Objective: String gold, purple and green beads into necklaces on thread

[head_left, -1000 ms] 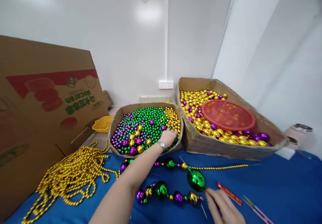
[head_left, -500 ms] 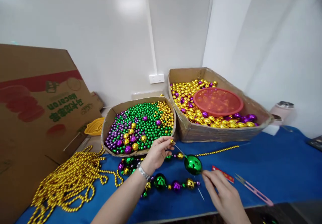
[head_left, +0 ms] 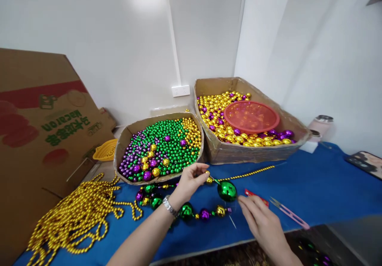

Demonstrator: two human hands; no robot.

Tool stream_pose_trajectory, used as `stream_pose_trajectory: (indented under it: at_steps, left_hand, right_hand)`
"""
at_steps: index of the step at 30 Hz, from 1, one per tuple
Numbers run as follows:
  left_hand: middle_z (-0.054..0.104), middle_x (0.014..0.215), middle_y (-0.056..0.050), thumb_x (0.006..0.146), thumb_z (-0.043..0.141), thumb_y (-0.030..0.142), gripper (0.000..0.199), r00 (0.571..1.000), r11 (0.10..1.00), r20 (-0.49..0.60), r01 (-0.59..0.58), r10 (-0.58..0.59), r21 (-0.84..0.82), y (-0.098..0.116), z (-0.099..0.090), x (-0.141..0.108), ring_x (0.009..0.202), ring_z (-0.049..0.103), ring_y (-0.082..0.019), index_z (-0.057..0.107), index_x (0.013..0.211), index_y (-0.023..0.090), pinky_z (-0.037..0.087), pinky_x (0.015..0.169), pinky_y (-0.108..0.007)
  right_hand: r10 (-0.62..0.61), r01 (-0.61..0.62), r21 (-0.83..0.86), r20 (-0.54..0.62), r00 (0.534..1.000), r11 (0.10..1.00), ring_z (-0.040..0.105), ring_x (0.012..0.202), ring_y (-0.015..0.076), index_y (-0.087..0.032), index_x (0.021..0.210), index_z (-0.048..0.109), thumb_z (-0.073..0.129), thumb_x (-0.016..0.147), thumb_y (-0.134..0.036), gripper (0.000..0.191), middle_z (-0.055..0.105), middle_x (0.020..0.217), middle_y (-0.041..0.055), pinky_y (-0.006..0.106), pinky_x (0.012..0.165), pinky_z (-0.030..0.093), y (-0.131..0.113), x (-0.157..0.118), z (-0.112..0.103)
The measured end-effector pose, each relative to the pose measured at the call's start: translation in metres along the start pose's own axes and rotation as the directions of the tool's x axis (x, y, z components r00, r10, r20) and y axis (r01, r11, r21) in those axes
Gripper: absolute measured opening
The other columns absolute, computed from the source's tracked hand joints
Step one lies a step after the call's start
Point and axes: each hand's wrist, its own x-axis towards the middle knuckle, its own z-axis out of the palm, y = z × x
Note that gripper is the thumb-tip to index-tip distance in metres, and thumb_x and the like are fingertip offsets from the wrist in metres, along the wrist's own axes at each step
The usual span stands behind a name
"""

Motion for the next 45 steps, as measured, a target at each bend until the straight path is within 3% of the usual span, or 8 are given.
stream_pose_trajectory:
  at_steps: [10,14,20,28,31,35,40,45]
  left_hand:
    - [0.066,0.069,-0.004,0.078,0.060,0.038,0.025,0.998,0.964,0.004,0.055,-0.058,0.261,-0.079,0.044,0.004,0.060,0.058,-0.015,0.065,0.075,0.014,0.045,0.056,-0.025]
    - [0.067,0.070,-0.003,0.074,0.065,0.034,0.019,0.999,0.933,0.028,-0.039,0.031,0.357,-0.055,0.037,0.009,0.063,0.058,-0.015,0.067,0.072,0.015,0.043,0.060,-0.025]
    - [0.067,0.067,-0.003,0.079,0.060,0.039,0.023,0.984,0.909,0.109,-0.175,0.144,0.378,0.003,0.030,0.016,0.059,0.058,-0.015,0.066,0.077,0.016,0.043,0.054,-0.023]
    - [0.068,0.072,-0.005,0.082,0.056,0.042,0.029,0.975,0.953,0.184,-0.166,0.121,0.253,0.015,0.017,0.016,0.064,0.062,-0.016,0.065,0.084,0.015,0.047,0.056,-0.024]
    - [0.069,0.086,-0.006,0.089,0.046,0.039,0.029,0.976,0.801,0.069,-0.211,0.209,0.560,0.025,-0.008,0.042,0.078,0.063,-0.017,0.064,0.093,0.016,0.048,0.069,-0.025]
    - [0.061,0.111,-0.014,0.087,0.050,0.029,0.027,0.947,0.607,-0.168,-0.033,0.272,0.794,0.029,-0.050,0.091,0.109,0.051,-0.027,0.059,0.108,0.015,0.038,0.094,-0.038]
    - [0.060,0.104,-0.014,0.075,0.065,0.021,0.020,0.956,0.641,-0.230,0.063,0.180,0.765,0.013,-0.075,0.116,0.112,0.046,-0.032,0.061,0.093,0.016,0.036,0.094,-0.044]
    - [0.061,0.098,-0.009,0.075,0.065,0.029,0.022,0.965,0.830,-0.225,0.014,0.135,0.558,0.003,-0.069,0.098,0.098,0.057,-0.024,0.058,0.092,0.017,0.046,0.084,-0.038]
  right_hand:
    - [0.137,-0.144,0.035,0.161,0.977,0.989,0.069,0.064,0.0150,-0.022,0.085,0.061,0.039,0.092,-0.034,0.026,0.069,0.074,0.0019,0.022,0.056,0.054,0.042,-0.028,0.025]
    - [0.167,-0.167,-0.010,0.119,0.979,0.986,0.069,0.082,0.0210,-0.019,0.097,0.062,0.036,0.092,-0.035,0.031,0.070,0.093,0.0098,0.031,0.066,0.056,0.046,-0.017,0.016]
    - [0.083,-0.092,0.061,0.138,0.987,0.994,0.065,0.096,0.0179,-0.021,0.110,0.059,0.039,0.094,-0.036,0.029,0.066,0.104,0.0071,0.029,0.082,0.052,0.023,0.021,0.009]
    - [-0.049,0.035,0.172,0.080,0.996,0.984,0.068,0.075,0.0169,-0.022,0.091,0.062,0.038,0.095,-0.038,0.029,0.069,0.083,0.0048,0.025,0.067,0.055,0.017,0.026,0.018]
    - [-0.020,0.010,0.162,0.063,0.998,0.987,0.069,0.078,0.0174,-0.022,0.098,0.062,0.040,0.094,-0.038,0.028,0.070,0.088,0.0052,0.025,0.069,0.055,0.019,0.022,0.015]
    - [0.021,-0.027,0.131,0.047,0.999,0.991,0.070,0.079,0.0172,-0.021,0.107,0.060,0.042,0.093,-0.037,0.028,0.071,0.091,0.0050,0.023,0.068,0.056,0.016,0.021,0.012]
    - [-0.016,0.014,0.116,0.017,1.000,0.993,0.070,0.080,0.0176,-0.022,0.101,0.063,0.042,0.092,-0.036,0.027,0.072,0.090,0.0047,0.023,0.066,0.056,0.009,0.021,0.015]
    - [-0.047,0.047,0.123,-0.007,0.999,0.991,0.069,0.078,0.0173,-0.022,0.097,0.063,0.043,0.093,-0.035,0.024,0.071,0.087,0.0038,0.025,0.072,0.056,0.002,0.018,0.016]
